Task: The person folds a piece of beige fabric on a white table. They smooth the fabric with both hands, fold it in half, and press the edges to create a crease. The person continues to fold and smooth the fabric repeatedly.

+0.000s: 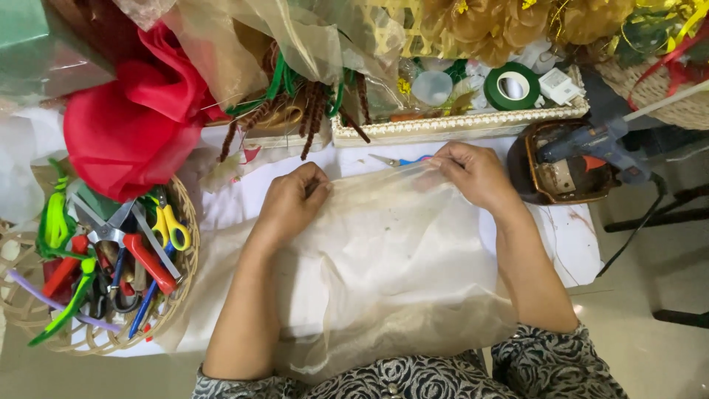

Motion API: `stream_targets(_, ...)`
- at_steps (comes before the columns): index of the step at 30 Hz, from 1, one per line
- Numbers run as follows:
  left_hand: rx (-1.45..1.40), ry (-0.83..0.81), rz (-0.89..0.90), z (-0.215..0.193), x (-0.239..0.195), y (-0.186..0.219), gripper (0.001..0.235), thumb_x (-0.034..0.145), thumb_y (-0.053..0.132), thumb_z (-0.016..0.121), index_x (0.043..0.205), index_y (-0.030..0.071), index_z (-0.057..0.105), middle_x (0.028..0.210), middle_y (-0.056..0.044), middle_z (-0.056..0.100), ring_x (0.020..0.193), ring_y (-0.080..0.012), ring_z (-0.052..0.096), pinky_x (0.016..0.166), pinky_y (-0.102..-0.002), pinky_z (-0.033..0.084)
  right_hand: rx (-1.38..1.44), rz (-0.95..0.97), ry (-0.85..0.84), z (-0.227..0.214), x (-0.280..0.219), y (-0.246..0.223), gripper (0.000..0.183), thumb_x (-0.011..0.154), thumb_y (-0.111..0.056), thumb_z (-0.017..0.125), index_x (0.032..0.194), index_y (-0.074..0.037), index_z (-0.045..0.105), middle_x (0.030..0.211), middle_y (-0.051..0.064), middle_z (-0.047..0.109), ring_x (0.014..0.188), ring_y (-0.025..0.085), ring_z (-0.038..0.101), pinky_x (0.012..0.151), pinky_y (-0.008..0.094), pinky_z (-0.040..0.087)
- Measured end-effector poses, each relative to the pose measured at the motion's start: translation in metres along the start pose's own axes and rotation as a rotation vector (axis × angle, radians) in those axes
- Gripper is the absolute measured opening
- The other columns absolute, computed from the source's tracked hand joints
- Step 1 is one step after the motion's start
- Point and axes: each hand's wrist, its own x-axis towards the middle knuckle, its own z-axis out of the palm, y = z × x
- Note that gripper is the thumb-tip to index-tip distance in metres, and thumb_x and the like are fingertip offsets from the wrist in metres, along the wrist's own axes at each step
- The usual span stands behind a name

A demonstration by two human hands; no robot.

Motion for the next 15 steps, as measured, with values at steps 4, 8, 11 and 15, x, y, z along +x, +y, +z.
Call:
stream_targets(4,0.178,0.014,-0.071,-0.004,-0.004,-0.004,0.011,0.091,0.019,0.069,0.100,0.012,0.070,0.083,-0.013,0.076,0.085,-0.0373,0.073,0.077,-0.045,0.056,-0.060,0.008,-0.064,0.004,-0.001,-0.018,0.012,0.095,-0.006,0.067,0.102,-0.009,0.076,0.095,0.015,0.078,0.096,0.035,0.074,0.084,0.047,0.056)
stream_targets(8,0.257,0.030,-0.089,0.001,-0.009,-0.006,0.013,0.092,0.017,0.067,0.103,0.010,0.070,0.084,-0.017,0.076,0.086,-0.0388,0.074,0.079,-0.046,0.057,-0.065,0.021,-0.084,0.009,-0.003,-0.026,0.012,0.096,-0.005,0.066,0.103,-0.005,0.076,0.097,0.017,0.078,0.094,0.036,0.074,0.085,0.048,0.057)
stream_targets(11,0.244,0.031,-0.101,-0.001,-0.017,-0.007,0.014,0.092,0.018,0.068,0.103,0.011,0.069,0.083,-0.017,0.076,0.085,-0.0393,0.074,0.079,-0.047,0.057,-0.098,0.010,-0.101,0.009,-0.003,-0.025,0.014,0.095,-0.006,0.065,0.104,-0.008,0.075,0.096,0.015,0.078,0.094,0.037,0.074,0.084,0.048,0.057)
stream_targets(15,0.104,0.066,-0.077,-0.007,-0.024,-0.012,0.009,0.092,0.018,0.069,0.099,0.012,0.069,0.080,-0.016,0.075,0.083,-0.0394,0.073,0.076,-0.046,0.055,-0.096,0.005,-0.104,0.012,-0.008,-0.021,0.012,0.095,-0.008,0.066,0.103,-0.007,0.075,0.096,0.015,0.078,0.095,0.037,0.074,0.083,0.049,0.057)
